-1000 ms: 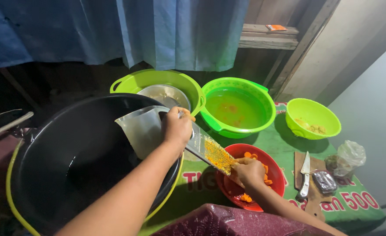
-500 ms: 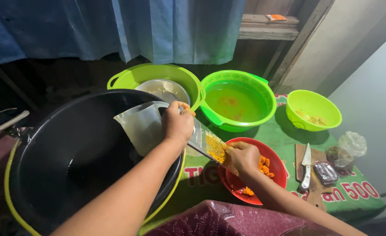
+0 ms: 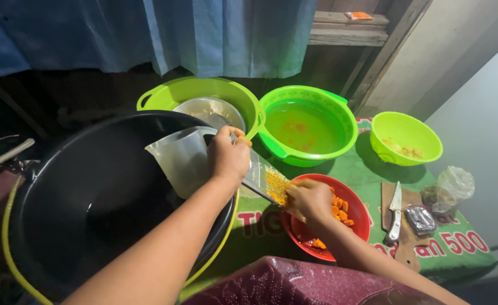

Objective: The person grates peeled carrots using a handheld metal grater over a red bowl. Shredded carrot accumulates in the bowl as the person repeatedly rubs carrot pieces against the grater surface.

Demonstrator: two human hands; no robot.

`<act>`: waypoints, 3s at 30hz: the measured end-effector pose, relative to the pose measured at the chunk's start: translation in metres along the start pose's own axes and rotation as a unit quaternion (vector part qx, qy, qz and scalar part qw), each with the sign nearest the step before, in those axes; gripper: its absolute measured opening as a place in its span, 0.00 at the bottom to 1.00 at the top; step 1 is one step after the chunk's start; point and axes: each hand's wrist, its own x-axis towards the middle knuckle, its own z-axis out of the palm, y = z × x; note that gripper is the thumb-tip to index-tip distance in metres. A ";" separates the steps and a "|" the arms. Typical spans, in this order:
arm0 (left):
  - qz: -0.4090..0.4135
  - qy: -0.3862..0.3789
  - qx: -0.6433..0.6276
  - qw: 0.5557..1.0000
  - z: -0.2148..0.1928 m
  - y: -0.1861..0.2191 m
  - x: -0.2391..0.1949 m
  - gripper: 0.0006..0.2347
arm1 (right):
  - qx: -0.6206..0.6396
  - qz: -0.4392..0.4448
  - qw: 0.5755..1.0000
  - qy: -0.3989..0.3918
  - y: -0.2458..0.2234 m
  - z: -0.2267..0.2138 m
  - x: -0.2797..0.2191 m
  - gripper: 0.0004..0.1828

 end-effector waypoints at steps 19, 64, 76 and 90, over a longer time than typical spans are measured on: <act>-0.013 0.007 -0.010 1.000 -0.001 0.004 -0.001 0.05 | 0.043 0.013 0.999 0.013 0.023 0.006 0.020 0.08; -0.008 -0.001 0.002 1.000 -0.009 0.014 -0.006 0.05 | 0.077 0.094 0.991 0.055 0.016 -0.005 0.010 0.08; -0.008 0.006 -0.002 1.000 -0.005 0.009 -0.003 0.06 | 0.071 0.064 0.994 0.046 0.047 -0.004 0.028 0.09; -0.057 -0.091 -0.137 0.985 -0.017 0.014 -0.001 0.06 | -0.013 0.032 0.970 0.240 0.065 0.020 0.021 0.08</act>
